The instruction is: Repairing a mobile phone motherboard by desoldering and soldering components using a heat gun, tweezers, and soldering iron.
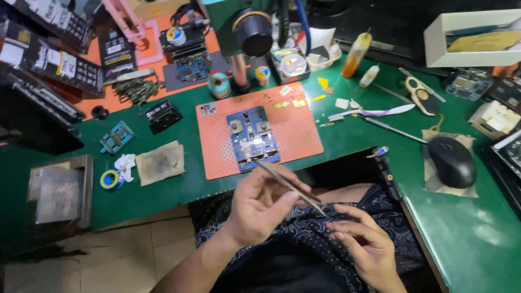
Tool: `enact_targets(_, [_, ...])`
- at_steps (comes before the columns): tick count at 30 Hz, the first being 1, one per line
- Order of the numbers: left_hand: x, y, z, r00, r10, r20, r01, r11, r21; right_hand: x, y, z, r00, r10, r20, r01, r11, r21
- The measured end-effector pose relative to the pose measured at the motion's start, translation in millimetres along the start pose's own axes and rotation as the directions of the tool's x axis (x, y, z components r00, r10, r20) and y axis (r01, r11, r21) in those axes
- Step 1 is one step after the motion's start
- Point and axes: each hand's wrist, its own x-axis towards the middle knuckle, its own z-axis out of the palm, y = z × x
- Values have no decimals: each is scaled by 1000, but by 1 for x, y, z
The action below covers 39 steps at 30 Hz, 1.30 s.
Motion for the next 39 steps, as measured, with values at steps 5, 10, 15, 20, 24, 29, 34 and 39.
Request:
enact_targets(5, [-71,-21,-37,913,-167,-373,96,975,-201,4,-6,34,982,162,99,-182,953,243])
enact_targets(10, [-96,-23,-43,872,-216,-439,107,960,-259,7,-13,59,970,196,146,-230,933,278])
enact_targets(15, [-93,-18,-41,909,-172,-379,73,962,-261,17,-33,62,962,246,119,-268,935,233])
enact_targets(20, [-86,-15,-40,951,62,-304,-99,989,-106,21,-39,57,991,100,84,-119,956,267])
enact_targets(24, [-88,-11,-40,965,128,-229,-121,992,48,32,-48,55,996,-20,83,13,997,76])
enact_targets(29, [-89,-14,-40,953,142,-267,-128,989,70,26,-41,51,988,36,151,-69,974,217])
enact_targets(34, [-87,-16,-37,956,130,-263,-120,991,53,23,-37,52,988,35,150,-80,949,305])
enact_targets(39, [-83,-17,-35,953,126,-275,-96,988,120,24,-38,51,990,14,144,-51,965,258])
